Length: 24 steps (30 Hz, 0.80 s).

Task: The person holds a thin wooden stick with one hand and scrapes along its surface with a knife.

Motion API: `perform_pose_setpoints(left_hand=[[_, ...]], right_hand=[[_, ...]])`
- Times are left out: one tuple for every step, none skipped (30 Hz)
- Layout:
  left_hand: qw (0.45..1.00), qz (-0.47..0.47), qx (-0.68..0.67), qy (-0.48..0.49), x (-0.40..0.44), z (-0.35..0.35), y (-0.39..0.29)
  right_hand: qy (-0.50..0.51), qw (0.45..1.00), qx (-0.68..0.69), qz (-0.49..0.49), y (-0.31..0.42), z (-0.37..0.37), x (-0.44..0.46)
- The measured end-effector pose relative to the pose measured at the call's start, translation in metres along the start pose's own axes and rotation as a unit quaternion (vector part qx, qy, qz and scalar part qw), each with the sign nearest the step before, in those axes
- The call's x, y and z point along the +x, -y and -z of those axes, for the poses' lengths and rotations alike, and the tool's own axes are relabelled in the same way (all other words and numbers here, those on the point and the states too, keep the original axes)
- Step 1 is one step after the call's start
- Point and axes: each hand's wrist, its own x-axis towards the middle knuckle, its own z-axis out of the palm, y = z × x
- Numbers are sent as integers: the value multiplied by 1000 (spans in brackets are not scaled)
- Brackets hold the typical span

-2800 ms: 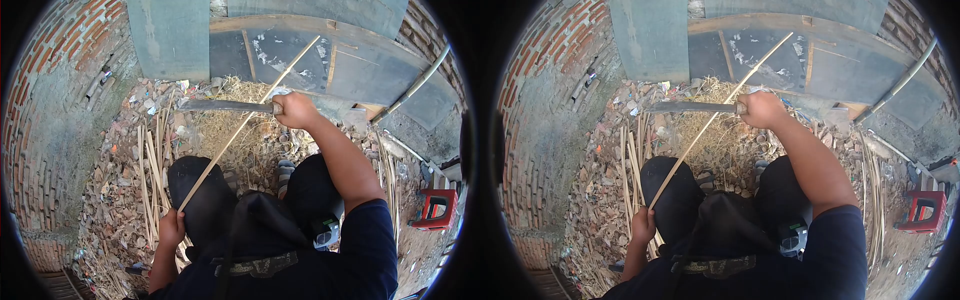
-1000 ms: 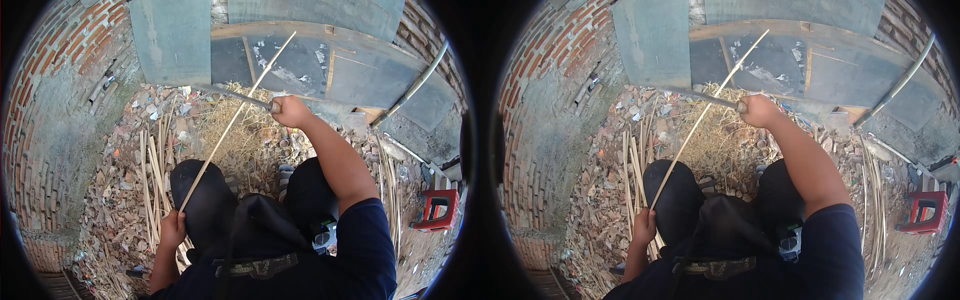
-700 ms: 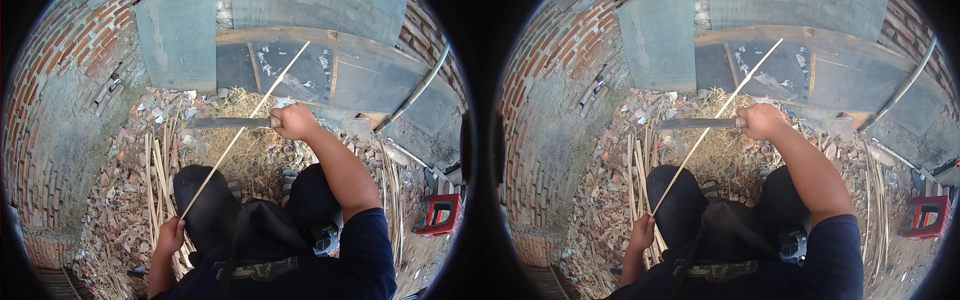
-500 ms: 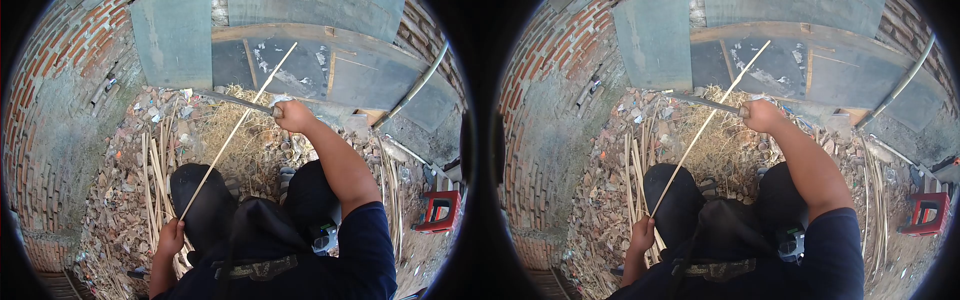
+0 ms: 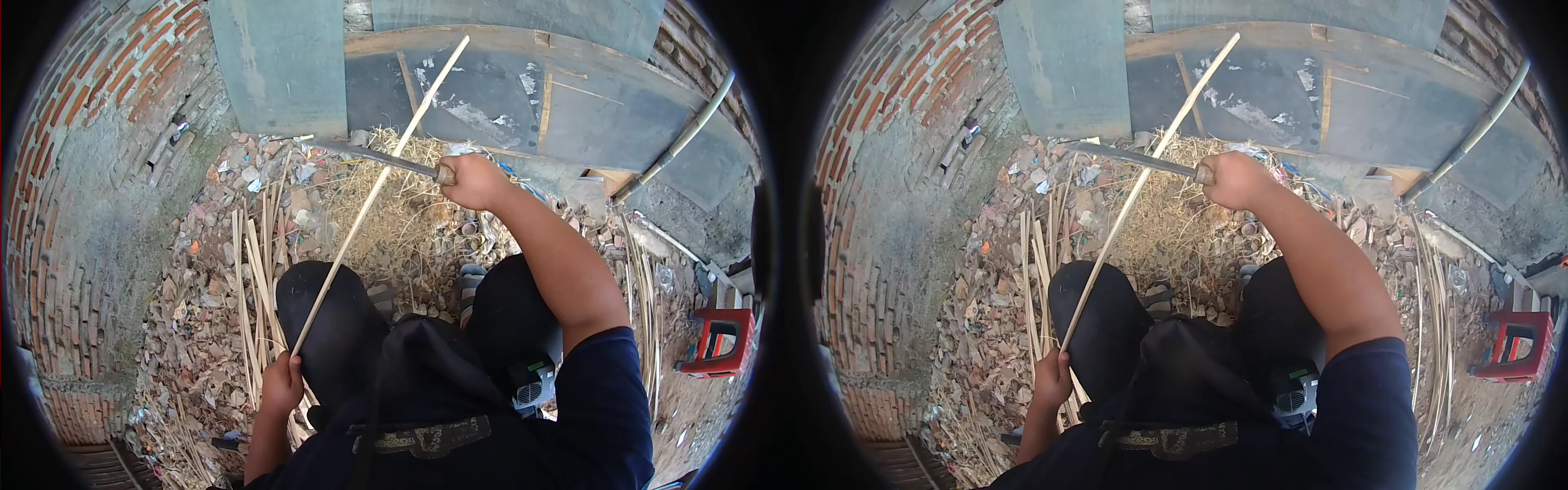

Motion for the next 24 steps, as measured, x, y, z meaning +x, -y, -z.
perform_pose_setpoints(left_hand=[[1000, 1, 9, -6, 0, -2, 0], [1000, 5, 18, -3, 0, -3, 1], [1000, 5, 30, -6, 2, -6, 3], [999, 8, 39, -12, 4, -9, 4], [999, 12, 48, -17, 2, -11, 3], [999, 16, 48, -4, 4, -5, -1], [999, 9, 48, 1, 7, -1, -3], [999, 4, 48, 4, 8, 3, -5], [999, 1, 49, 7, 7, 7, -6], [999, 9, 43, 13, 5, 8, -7], [999, 9, 38, 4, 3, 6, -6], [999, 7, 35, -2, 0, 3, -3], [999, 6, 32, -4, -1, 0, 0], [999, 16, 43, -2, -1, -1, 0], [999, 8, 53, -11, -1, -4, 2], [998, 1, 61, -23, 1, -8, 4], [997, -2, 69, -37, -1, -13, 5], [995, -7, 89, -47, 1, -14, 6], [995, -9, 87, -38, 2, -11, 3], [996, -11, 84, -33, 5, -4, -2], [996, -12, 83, -27, 6, 0, -5], [996, -10, 81, -18, 5, 2, -3], [996, -8, 81, -25, 2, 0, -1], [996, -8, 82, -28, -2, -3, 3]], right_hand=[[-4, 1000, -24, 14, -1, 0, -3], [-4, 1000, -29, 11, -4, -1, -5], [-3, 999, -35, 8, -7, -2, -4], [0, 999, -44, 9, -10, -1, 0], [5, 999, -52, 11, -12, 0, 3], [-8, 999, -24, -31, -26, -2, 11], [-20, 998, -29, -46, -27, -3, 13], [-32, 997, -32, -58, -27, -5, 13], [-43, 996, -34, -68, -21, -4, 12], [-23, 998, -28, -56, -18, 0, 11], [-14, 998, -34, -43, -16, 2, 10], [-5, 999, -40, -33, -7, 6, 4], [8, 999, -44, -26, 2, 9, -2], [19, 997, -73, -18, 11, 10, -8], [16, 997, -69, -14, 8, 8, -9], [12, 998, -68, -6, 4, 10, -7], [10, 998, -67, 4, -1, 13, -4], [1, 999, -13, -45, -19, 9, 6], [-3, 998, -16, -57, -33, 3, 9], [-10, 997, -19, -68, -44, -1, 14], [-16, 997, -21, -78, -40, 3, 16], [-16, 996, -27, -84, -38, 4, 13], [-8, 997, -31, -76, -37, 6, 13], [1, 997, -33, -73, -31, 10, 10]])
